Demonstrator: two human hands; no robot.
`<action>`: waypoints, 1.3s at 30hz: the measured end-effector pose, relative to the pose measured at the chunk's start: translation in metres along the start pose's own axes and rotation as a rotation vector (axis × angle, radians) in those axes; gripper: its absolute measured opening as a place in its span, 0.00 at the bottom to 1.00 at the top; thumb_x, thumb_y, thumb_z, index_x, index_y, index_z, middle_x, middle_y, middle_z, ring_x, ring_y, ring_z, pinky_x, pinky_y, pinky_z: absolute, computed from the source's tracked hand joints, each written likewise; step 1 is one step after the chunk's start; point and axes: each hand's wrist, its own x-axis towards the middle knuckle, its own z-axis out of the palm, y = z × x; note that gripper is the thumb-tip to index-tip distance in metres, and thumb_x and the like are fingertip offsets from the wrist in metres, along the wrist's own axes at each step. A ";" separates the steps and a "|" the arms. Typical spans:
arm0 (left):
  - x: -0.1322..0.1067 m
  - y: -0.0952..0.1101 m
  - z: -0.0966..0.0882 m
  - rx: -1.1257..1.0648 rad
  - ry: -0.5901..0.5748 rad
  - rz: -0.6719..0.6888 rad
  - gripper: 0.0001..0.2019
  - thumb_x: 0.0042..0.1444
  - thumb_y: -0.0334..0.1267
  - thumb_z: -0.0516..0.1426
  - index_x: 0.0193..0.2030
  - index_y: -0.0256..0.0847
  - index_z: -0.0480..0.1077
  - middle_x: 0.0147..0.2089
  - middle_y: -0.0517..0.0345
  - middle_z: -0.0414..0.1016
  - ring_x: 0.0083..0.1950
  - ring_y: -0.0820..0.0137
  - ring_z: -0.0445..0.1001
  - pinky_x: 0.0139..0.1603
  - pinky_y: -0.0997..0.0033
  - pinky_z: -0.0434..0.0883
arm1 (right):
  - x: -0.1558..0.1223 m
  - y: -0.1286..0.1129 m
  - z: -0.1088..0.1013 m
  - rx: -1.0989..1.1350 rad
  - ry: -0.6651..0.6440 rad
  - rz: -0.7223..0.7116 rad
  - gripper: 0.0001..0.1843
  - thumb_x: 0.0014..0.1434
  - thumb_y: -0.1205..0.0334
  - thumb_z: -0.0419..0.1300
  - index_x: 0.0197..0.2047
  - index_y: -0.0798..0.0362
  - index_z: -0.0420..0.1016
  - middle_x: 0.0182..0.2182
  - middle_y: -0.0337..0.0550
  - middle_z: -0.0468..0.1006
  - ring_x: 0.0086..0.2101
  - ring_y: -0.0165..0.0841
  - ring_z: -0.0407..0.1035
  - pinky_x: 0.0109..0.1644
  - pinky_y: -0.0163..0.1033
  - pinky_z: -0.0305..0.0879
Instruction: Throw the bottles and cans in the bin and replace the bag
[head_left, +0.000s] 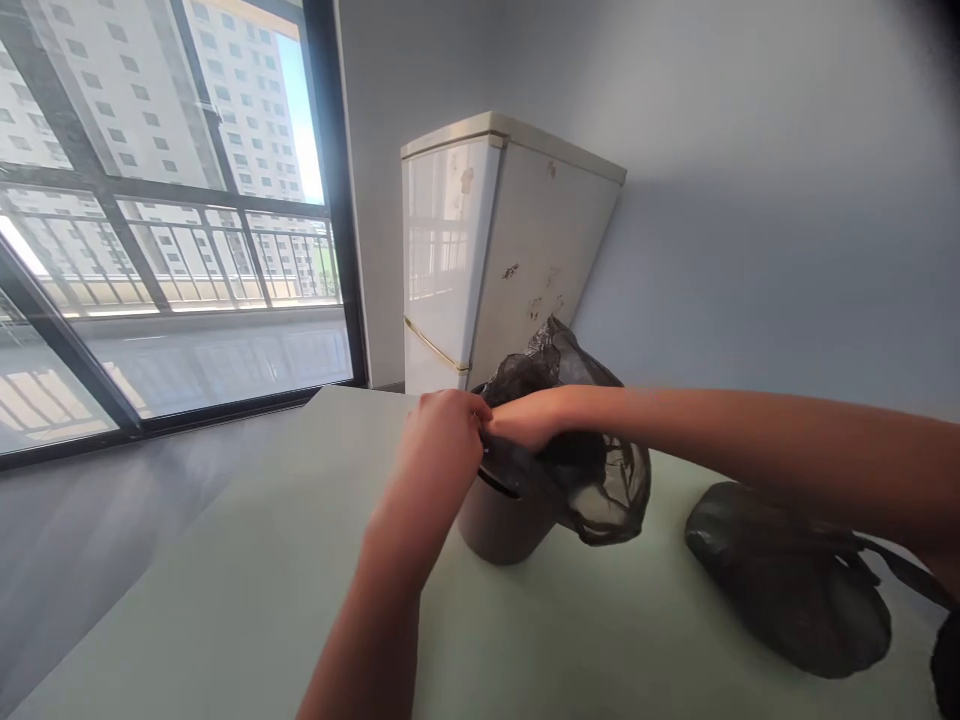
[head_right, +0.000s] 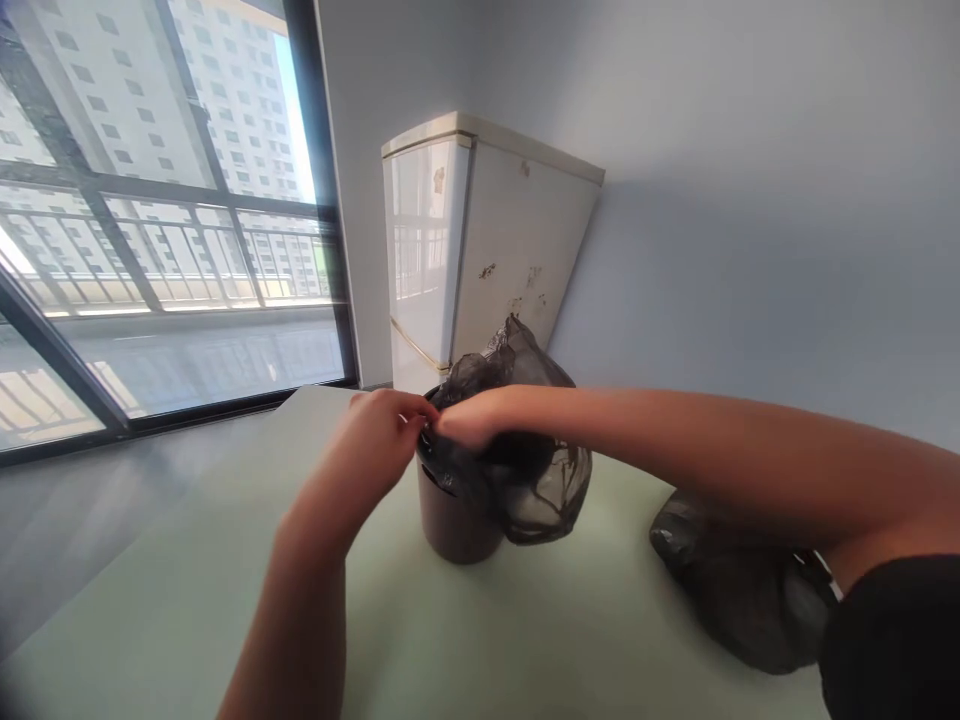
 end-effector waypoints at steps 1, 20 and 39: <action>0.001 -0.003 -0.004 0.004 0.011 -0.040 0.18 0.61 0.27 0.53 0.44 0.45 0.84 0.40 0.52 0.83 0.41 0.61 0.77 0.40 0.65 0.68 | -0.002 0.004 -0.005 -0.009 -0.038 0.003 0.07 0.64 0.64 0.66 0.34 0.56 0.80 0.30 0.39 0.80 0.29 0.30 0.73 0.32 0.35 0.70; 0.010 -0.021 0.008 0.062 0.004 -0.001 0.18 0.62 0.24 0.52 0.43 0.47 0.82 0.48 0.53 0.79 0.47 0.62 0.77 0.47 0.64 0.71 | -0.029 0.072 -0.027 -0.010 0.260 -0.189 0.27 0.65 0.71 0.56 0.64 0.42 0.77 0.77 0.37 0.56 0.64 0.43 0.70 0.67 0.49 0.69; 0.016 -0.019 -0.011 0.184 0.011 -0.244 0.22 0.66 0.50 0.55 0.21 0.43 0.66 0.24 0.56 0.62 0.30 0.65 0.64 0.31 0.65 0.56 | 0.015 0.117 -0.022 0.157 0.161 -0.101 0.33 0.70 0.46 0.57 0.74 0.48 0.68 0.75 0.43 0.61 0.72 0.46 0.57 0.77 0.52 0.50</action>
